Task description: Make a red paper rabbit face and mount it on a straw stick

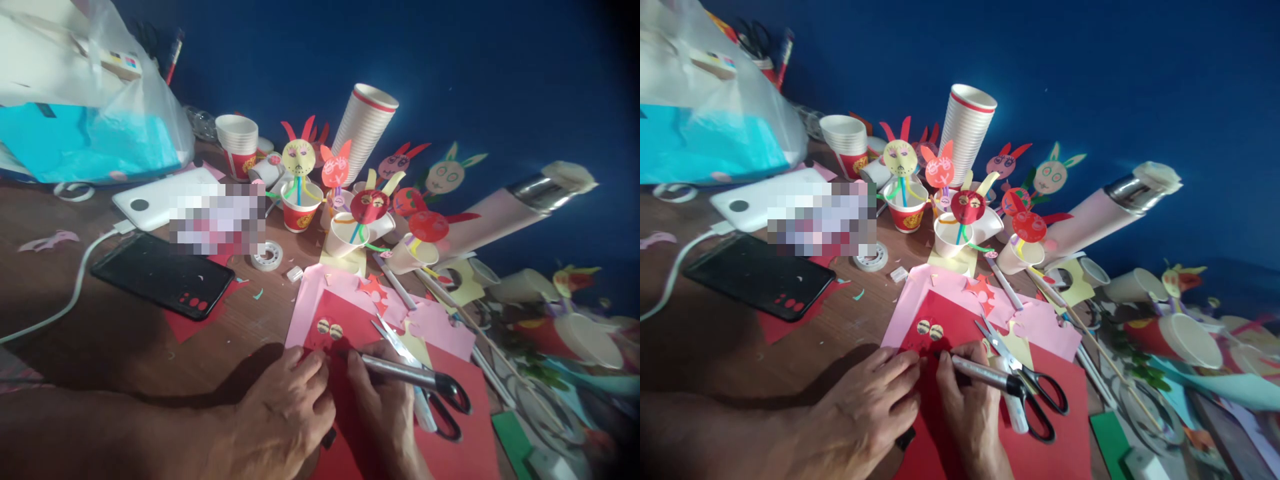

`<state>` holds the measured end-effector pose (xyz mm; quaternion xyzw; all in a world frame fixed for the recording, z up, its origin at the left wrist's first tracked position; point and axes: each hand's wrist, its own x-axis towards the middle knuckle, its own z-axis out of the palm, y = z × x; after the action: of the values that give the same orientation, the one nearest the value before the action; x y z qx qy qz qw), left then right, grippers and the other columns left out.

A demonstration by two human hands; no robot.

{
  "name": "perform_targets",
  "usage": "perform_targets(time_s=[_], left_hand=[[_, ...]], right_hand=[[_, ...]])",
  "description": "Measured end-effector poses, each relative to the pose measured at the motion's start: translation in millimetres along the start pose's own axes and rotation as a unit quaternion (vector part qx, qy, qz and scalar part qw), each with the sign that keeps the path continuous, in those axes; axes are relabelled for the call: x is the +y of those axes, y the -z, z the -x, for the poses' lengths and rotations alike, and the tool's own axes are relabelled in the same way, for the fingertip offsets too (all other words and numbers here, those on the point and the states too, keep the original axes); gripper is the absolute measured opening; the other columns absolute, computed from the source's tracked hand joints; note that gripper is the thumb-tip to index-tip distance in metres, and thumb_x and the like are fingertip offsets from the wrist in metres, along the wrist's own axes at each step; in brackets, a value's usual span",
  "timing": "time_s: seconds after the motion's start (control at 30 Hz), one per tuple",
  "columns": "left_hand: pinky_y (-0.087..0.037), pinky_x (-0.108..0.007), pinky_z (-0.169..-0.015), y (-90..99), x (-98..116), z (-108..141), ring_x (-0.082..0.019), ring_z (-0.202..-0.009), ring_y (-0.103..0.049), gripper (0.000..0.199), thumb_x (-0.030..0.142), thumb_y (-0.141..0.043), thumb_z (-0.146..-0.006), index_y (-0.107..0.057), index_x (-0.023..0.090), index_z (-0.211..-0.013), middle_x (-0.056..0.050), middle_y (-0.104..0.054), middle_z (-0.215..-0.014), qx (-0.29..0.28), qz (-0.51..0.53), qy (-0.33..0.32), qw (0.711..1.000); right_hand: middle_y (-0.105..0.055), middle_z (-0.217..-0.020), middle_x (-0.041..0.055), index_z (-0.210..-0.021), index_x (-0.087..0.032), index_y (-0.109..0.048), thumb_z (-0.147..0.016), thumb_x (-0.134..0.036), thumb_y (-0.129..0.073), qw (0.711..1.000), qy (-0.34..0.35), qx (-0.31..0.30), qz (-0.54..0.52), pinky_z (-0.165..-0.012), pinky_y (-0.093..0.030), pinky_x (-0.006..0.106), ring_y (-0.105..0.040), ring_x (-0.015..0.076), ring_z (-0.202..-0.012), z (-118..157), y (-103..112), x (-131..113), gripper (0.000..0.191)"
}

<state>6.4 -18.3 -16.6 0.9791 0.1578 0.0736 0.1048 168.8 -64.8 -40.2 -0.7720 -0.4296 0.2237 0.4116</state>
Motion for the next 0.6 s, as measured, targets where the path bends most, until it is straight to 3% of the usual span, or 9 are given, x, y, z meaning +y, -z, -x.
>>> perform_targets(time_s=[0.33,0.6], left_hand=[[-0.025,-0.042,-0.095,-2.4,3,1,-0.028,-0.110,-0.044,0.024,0.028,-0.045,-0.081,-0.057,0.014,-0.097,-0.012,-0.055,-0.113,0.000,-0.018,-0.005,1.000],[-0.026,-0.044,-0.094,-2.4,2,-3,-0.028,-0.108,-0.046,0.022,0.027,-0.045,-0.083,-0.058,0.014,-0.095,-0.014,-0.056,-0.112,-0.002,-0.024,-0.006,1.000]], right_hand=[[-0.050,-0.051,-0.0030,-0.062,-0.018,-0.052,-0.076,-0.031,-0.057,0.996,0.058,-0.009,0.066,-0.045,-0.039,0.022,-0.047,0.0116,-0.047,-3,2,10,0.020],[-0.050,-0.048,-0.0047,-0.066,-0.019,-0.049,-0.078,-0.031,-0.055,0.998,0.010,0.009,-0.065,-0.043,-0.040,0.021,-0.046,0.0100,-0.043,-5,6,1,0.018]])
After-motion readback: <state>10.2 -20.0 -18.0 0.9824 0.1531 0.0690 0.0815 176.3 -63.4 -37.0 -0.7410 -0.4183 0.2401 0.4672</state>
